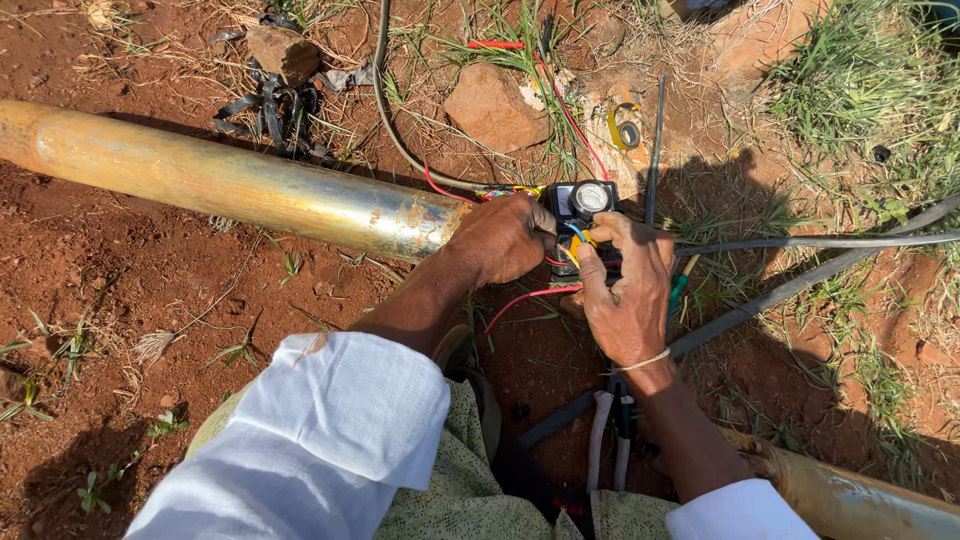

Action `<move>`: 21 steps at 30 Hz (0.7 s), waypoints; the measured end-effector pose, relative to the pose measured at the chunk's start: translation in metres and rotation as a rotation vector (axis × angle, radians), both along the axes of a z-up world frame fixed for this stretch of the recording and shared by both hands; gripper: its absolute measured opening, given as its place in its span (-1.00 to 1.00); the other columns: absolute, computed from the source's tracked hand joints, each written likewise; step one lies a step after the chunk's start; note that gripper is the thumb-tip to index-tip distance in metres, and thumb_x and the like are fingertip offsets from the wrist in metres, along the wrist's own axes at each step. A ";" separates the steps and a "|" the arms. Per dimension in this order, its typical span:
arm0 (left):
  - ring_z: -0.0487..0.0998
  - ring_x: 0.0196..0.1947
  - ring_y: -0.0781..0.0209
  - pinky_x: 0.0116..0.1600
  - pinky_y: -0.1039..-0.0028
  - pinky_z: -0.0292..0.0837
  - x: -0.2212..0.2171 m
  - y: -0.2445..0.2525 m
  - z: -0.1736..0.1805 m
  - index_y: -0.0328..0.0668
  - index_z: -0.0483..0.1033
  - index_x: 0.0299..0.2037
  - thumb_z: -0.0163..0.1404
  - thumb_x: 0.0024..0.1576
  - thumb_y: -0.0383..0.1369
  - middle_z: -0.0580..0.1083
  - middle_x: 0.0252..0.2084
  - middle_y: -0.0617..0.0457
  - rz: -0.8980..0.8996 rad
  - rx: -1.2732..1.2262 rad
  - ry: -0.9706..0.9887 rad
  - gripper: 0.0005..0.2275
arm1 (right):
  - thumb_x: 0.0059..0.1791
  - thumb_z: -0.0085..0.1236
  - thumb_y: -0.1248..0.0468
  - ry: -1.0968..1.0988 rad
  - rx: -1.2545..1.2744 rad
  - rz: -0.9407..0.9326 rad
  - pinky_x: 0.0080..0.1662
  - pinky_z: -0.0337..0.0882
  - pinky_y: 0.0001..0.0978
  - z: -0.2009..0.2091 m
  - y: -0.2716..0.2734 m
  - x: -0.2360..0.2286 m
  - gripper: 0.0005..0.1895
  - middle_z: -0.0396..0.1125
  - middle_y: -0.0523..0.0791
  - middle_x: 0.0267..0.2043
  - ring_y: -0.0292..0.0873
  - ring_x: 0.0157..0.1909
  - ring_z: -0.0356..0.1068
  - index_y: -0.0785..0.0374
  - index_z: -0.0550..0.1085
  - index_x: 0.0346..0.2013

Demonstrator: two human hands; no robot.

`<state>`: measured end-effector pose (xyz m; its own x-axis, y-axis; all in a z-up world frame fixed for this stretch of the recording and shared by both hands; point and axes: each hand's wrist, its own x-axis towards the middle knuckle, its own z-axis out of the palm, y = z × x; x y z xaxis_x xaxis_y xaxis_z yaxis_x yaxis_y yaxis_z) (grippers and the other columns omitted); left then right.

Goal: The person connects electrical wires to a submersible pump component using pliers and electrical tape while working outdoors on a dirt surface.

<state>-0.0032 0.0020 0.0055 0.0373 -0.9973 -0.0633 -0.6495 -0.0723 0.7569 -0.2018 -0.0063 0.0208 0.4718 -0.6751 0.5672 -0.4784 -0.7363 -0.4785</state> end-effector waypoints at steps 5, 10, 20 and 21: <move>0.65 -0.21 -0.05 -0.07 0.22 0.52 -0.001 -0.001 0.008 0.02 0.70 -0.27 0.12 -0.01 -0.34 0.62 -0.27 -0.08 -0.047 0.026 -0.010 -0.85 | 0.03 0.25 0.19 0.138 -0.116 0.006 0.10 0.18 -0.08 0.001 0.010 0.008 -0.73 0.44 -0.06 -0.07 0.01 0.04 0.29 0.29 0.54 -0.06; 0.66 -0.23 -0.06 -0.09 0.21 0.52 0.001 0.001 0.003 -0.02 0.70 -0.30 0.09 -0.02 -0.38 0.62 -0.28 -0.09 -0.016 0.021 -0.016 -0.86 | 0.07 0.20 0.14 0.167 0.028 -0.016 0.10 0.19 -0.13 -0.028 0.000 0.011 -0.80 0.47 -0.15 -0.21 -0.02 0.01 0.26 0.21 0.61 -0.21; 0.67 -0.21 0.00 -0.06 0.25 0.52 0.000 0.000 0.005 -0.03 0.69 -0.28 0.07 0.00 -0.39 0.63 -0.28 -0.06 -0.020 0.026 0.027 -0.85 | -0.01 0.18 0.06 0.030 0.751 0.084 -0.01 0.36 -0.29 0.002 -0.018 0.001 -0.65 0.46 -0.12 -0.12 -0.18 -0.02 0.42 0.21 0.53 -0.05; 0.67 -0.21 0.00 -0.07 0.25 0.52 0.000 0.001 0.005 -0.02 0.69 -0.26 0.09 -0.02 -0.39 0.62 -0.27 -0.06 -0.011 0.015 0.051 -0.84 | -0.05 0.29 0.10 0.061 0.489 0.078 0.01 0.34 -0.30 0.006 -0.013 0.002 -0.57 0.43 -0.09 -0.07 -0.16 0.02 0.42 0.22 0.49 0.05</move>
<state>-0.0030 0.0025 0.0109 0.0223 -0.9965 -0.0802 -0.6112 -0.0771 0.7877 -0.2003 -0.0194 0.0270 0.5538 -0.8165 0.1631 -0.4688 -0.4677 -0.7493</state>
